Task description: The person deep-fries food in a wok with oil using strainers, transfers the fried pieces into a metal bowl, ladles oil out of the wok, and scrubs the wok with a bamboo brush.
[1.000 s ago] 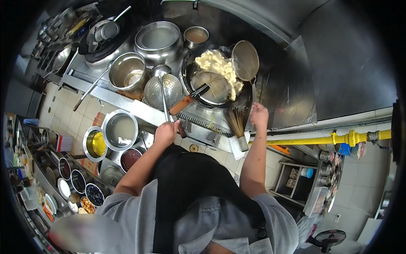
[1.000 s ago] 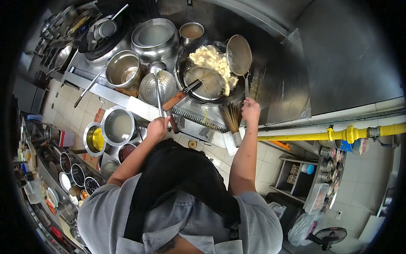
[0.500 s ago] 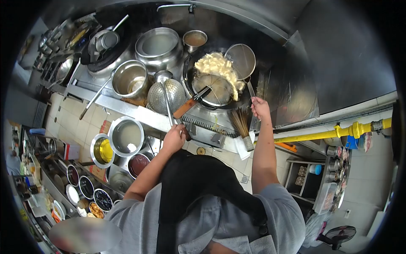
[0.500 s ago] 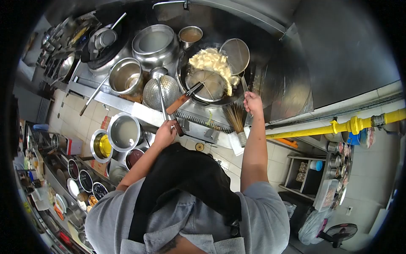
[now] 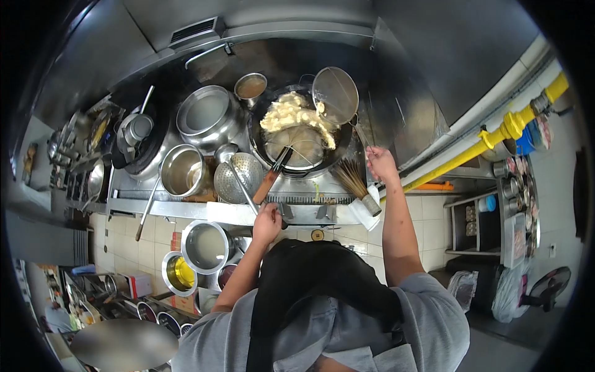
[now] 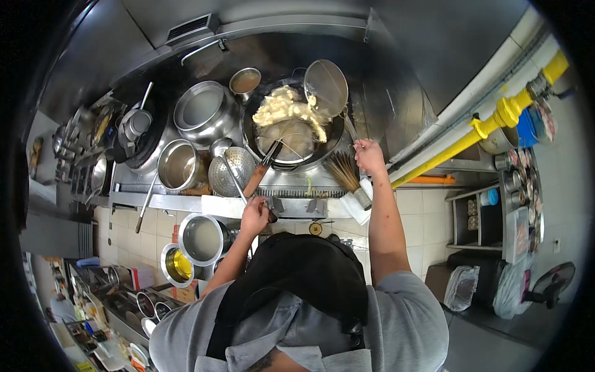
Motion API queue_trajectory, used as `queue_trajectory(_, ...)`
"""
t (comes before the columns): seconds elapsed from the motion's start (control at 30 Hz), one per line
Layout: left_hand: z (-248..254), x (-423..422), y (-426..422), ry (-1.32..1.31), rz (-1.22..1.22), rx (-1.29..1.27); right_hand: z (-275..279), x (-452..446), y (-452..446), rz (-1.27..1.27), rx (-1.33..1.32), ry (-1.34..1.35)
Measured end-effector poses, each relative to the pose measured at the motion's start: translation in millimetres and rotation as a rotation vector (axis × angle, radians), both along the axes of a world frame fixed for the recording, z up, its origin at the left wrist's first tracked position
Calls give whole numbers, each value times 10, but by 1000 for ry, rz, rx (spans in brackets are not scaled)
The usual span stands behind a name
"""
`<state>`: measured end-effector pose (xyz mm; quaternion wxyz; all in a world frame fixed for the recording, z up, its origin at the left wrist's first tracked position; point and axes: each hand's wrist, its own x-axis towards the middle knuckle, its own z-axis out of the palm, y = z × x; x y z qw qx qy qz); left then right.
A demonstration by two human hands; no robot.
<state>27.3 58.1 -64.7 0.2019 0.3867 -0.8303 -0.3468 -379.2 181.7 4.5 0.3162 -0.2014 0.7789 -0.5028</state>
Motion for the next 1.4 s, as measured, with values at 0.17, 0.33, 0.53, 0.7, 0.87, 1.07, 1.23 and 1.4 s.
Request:
queue_trajectory(0.17,103,-86,-53,9,-33,-10,47,35,63,-2,11,-26)
queue_trajectory(0.33,77,-116,-108,6,24,28,98,65,20,-86,46,28)
queue_trajectory(0.53,30,-74,-115,112,56,-96,4,35,160,-171,61,541)
queue_trajectory(0.7,138,-40,-132,27,118,-257,-379,-4,62,-240,272,772)
queue_trajectory(0.87,144,-49,-313,-65,166,-330,-242,67,53,-213,189,767)
queue_trajectory(1.07,-131,-151,-547,-309,162,-274,16,56,-171,-21,117,837)
queue_trajectory(1.23,-258,-235,-672,-365,93,-190,-216,-147,-584,81,188,683)
queue_trajectory(1.4,-112,-209,-587,-327,21,-174,-514,-226,-587,11,54,644)
